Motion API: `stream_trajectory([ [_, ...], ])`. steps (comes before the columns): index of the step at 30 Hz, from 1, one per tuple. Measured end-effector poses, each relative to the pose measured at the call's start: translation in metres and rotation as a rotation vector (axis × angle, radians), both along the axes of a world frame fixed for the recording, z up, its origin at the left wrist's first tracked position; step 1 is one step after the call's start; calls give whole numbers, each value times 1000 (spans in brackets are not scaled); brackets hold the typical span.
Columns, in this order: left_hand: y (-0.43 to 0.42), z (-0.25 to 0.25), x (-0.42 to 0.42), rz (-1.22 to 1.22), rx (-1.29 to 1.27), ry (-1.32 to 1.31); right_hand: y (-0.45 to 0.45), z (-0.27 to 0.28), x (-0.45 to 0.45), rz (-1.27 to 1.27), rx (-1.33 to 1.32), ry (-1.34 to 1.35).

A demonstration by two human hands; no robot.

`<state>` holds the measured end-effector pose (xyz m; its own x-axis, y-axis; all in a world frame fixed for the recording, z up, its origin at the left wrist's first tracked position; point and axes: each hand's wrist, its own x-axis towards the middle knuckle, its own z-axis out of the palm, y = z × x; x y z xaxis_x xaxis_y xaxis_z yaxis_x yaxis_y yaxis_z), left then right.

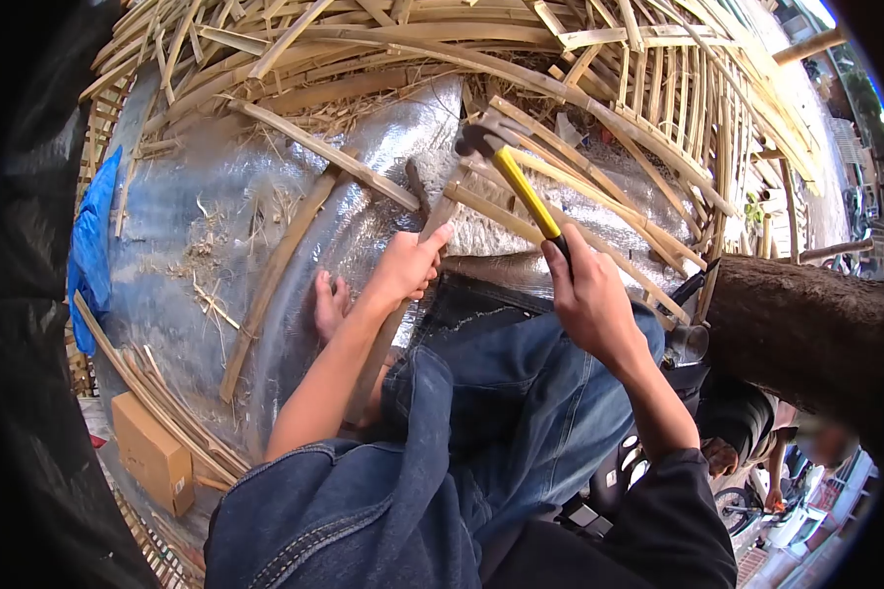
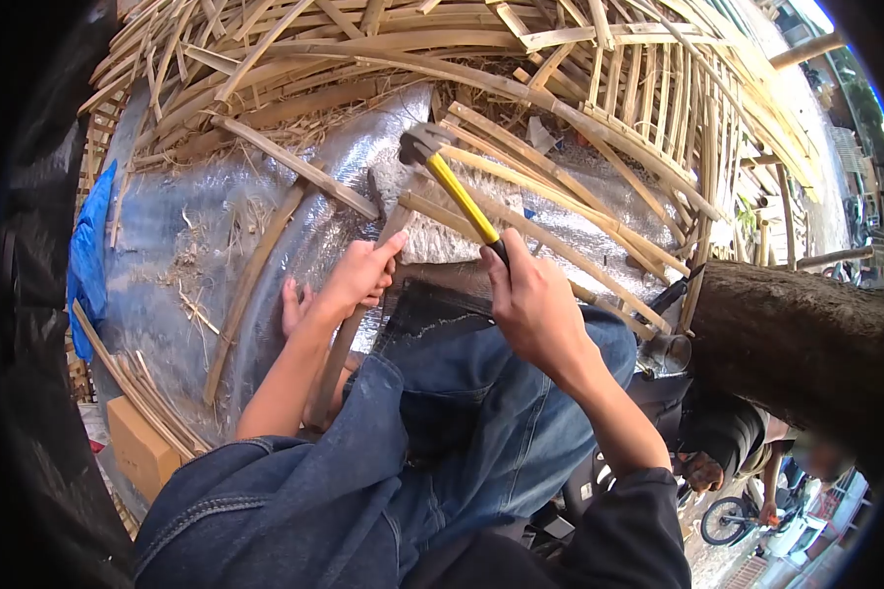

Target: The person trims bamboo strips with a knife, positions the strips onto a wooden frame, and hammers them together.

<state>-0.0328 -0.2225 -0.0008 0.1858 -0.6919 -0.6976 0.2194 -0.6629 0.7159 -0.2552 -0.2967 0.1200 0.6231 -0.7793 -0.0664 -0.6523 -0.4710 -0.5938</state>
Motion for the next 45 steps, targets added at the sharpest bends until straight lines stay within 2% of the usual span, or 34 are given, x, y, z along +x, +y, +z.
stream_trajectory([
  [2, -2, 4, 2, 24, 25, 96, 5, -2, -2, -13, 39, 5],
  [6, -3, 4, 3, 10, 36, 85, 8, -13, -4, 29, -41, 163],
  [9, -5, 4, 2, 24, 25, 82, 11, -6, 0, -44, -43, 12],
  [12, -4, 5, -1, 43, 27, 58, 13, -20, -3, -19, -51, -108],
  [13, -4, 6, -1, 42, 31, 41, 10, -21, -3, 1, 0, 16],
  [17, -5, 3, 1, 40, 21, 41, 12, 3, 4, -88, 168, -108],
  [20, -5, 5, 1, 40, 19, 68, 15, -2, 4, -112, 72, -203],
  [22, -8, 6, 1, 26, 50, 56, 10, -16, 1, -64, 23, -196],
  [24, -6, 6, -1, 24, 39, 57, 9, -18, -1, -41, 35, -12],
  [25, -6, 6, -1, 23, 29, 56, 9, -12, 0, -77, 116, -42],
  [29, -5, 5, 0, 29, 4, 84, 16, -3, 0, -137, 63, -165],
  [32, -6, 1, 0, 23, 20, 78, 14, -3, -2, -123, 134, -145],
  [38, -4, 0, 1, 30, 16, 58, 22, -23, 2, -144, 111, -171],
  [40, -5, 4, 0, 23, 24, 62, 20, -33, 3, -110, 83, -155],
  [42, -5, 3, -2, 25, 31, 60, 18, -33, 2, -65, 88, 8],
  [45, -4, 2, 0, 32, 28, 64, 20, -23, 3, -101, 86, -15],
])
